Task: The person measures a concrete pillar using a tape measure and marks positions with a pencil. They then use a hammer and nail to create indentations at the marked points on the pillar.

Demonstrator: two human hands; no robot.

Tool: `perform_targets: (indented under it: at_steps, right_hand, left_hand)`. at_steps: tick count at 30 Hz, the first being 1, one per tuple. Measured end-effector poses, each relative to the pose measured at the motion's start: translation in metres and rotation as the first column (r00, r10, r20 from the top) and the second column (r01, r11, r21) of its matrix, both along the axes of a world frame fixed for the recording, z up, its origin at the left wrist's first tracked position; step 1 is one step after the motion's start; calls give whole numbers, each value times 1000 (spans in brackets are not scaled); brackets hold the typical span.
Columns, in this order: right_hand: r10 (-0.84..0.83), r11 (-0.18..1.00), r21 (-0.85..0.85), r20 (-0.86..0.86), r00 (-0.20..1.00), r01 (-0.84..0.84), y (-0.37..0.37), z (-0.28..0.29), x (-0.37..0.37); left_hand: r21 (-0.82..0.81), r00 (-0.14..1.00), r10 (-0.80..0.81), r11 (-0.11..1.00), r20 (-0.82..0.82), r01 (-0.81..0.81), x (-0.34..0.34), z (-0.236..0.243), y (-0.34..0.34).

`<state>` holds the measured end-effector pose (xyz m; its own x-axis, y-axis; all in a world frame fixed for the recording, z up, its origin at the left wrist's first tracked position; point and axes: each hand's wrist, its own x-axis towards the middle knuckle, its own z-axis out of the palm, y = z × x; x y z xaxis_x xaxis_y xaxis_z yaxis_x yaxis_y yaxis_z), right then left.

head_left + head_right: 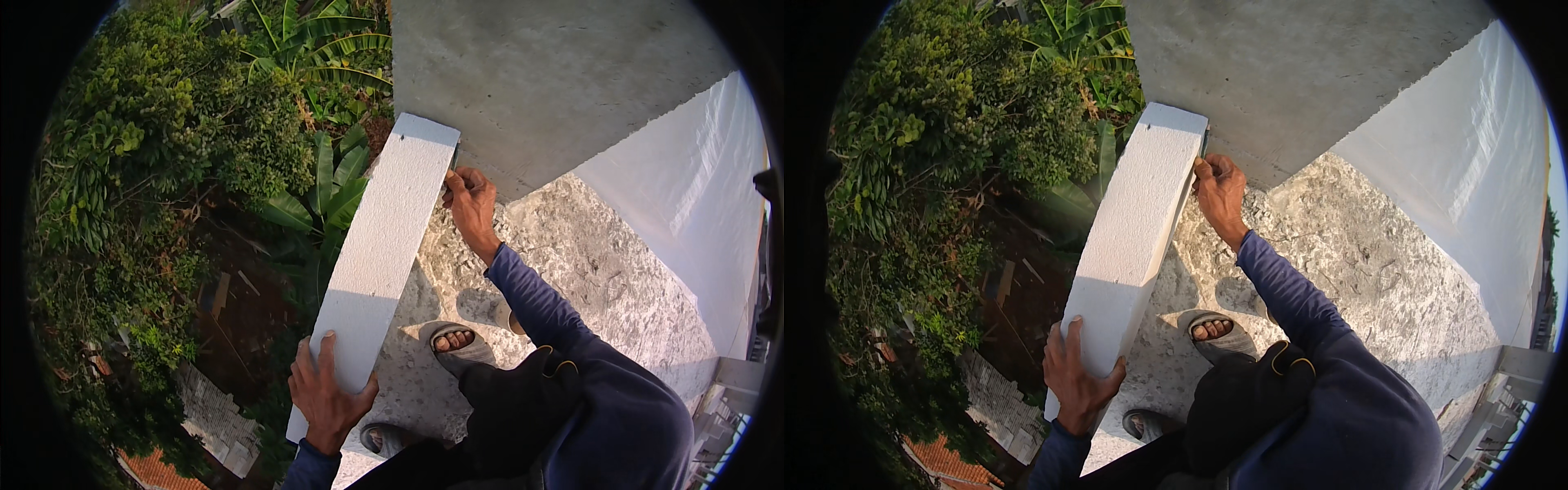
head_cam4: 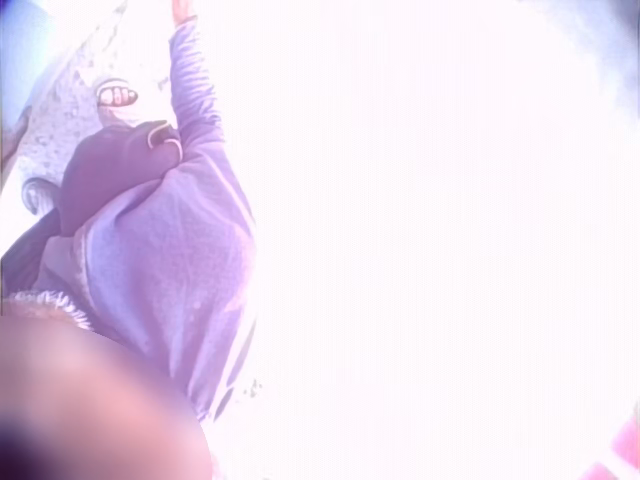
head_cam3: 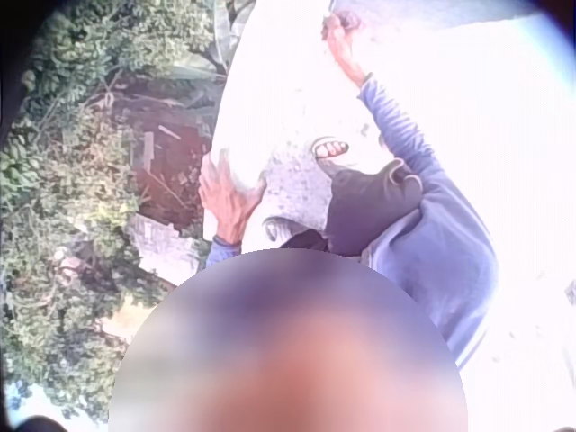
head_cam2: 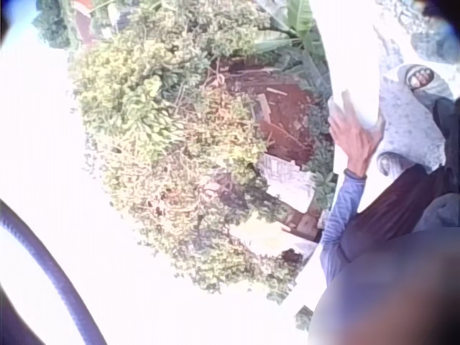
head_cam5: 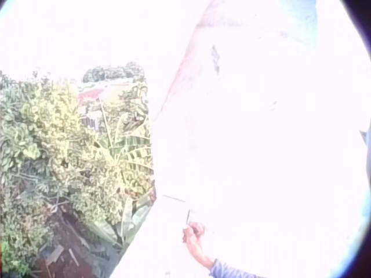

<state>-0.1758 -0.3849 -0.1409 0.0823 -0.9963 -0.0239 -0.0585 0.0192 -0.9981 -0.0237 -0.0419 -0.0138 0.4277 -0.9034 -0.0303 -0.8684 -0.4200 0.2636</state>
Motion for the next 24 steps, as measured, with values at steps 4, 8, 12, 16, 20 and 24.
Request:
perform_targets:
  at_steps: [4,8,12,16,20,24]
  right_hand:
    - [2,987,162,-29,1000,3,8,-1,-5]
    - [36,999,-2,-88,996,-36,16,-2,-10]
    - [-7,993,-122,-135,991,-10,12,0,-8]
    - [-39,984,-176,-146,988,12,3,4,-5]
    - [-22,990,-140,-218,976,-9,-2,4,-6]
    - [-10,988,-156,-188,982,-20,-4,-3,-7]
  left_hand:
    - [0,1000,2,1000,3,-2,-1,2,0]
    - [18,1000,18,1000,-6,-17,-3,2,1]
    - [10,1000,13,1000,6,-13,-3,2,0]
    - [9,1000,16,1000,-4,-16,-1,2,-1]
    - [13,1000,18,1000,-3,-18,-1,3,-1]
    - [11,1000,13,1000,1,-13,-1,2,-1]
